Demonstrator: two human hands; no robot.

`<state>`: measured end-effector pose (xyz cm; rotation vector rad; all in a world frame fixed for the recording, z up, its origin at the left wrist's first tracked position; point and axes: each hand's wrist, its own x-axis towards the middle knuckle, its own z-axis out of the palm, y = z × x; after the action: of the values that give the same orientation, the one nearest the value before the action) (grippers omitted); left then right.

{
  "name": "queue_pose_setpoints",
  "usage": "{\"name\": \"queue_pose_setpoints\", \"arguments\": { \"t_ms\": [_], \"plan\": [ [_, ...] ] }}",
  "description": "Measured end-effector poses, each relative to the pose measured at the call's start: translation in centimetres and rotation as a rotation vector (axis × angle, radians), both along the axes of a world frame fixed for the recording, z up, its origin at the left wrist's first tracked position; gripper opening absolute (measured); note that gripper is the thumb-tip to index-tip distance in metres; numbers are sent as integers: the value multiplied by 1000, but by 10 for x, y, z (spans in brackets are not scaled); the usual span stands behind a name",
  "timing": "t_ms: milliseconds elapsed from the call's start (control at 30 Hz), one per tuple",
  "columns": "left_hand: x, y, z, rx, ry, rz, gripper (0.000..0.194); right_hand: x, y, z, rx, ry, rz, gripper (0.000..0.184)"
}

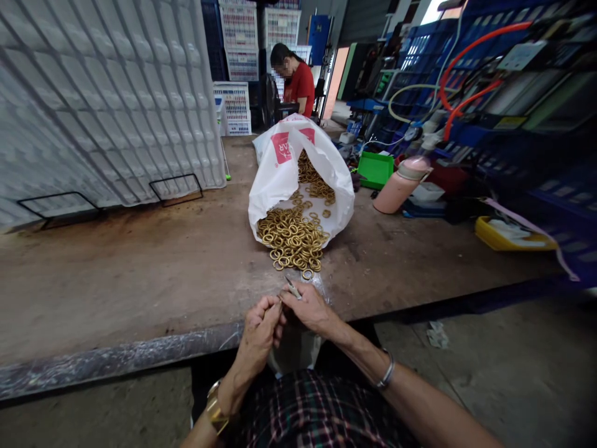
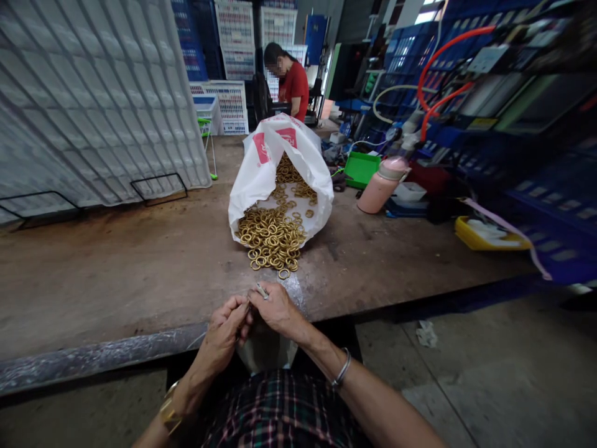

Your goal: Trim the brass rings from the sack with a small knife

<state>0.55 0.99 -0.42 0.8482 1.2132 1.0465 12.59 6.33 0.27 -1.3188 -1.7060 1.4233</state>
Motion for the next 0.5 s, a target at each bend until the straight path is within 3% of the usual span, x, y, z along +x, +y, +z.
{"name": "queue_pose_setpoints", "arguments": {
  "t_ms": [133,267,367,500],
  "plan": [
    [-1,-1,-4,12,-48,-25,30,1,1,-1,19,5,14,26],
    [-1,-1,-7,2,-61,-10,29,7,2,-10,202,-163,-18,22],
    [-1,-1,-6,-1,-12,22,30,12,-2,-14,376,-381,106,16],
    [-1,0,-2,7,75,57,30,14,-9,-14,470,-551,244,16]
  ]
}}
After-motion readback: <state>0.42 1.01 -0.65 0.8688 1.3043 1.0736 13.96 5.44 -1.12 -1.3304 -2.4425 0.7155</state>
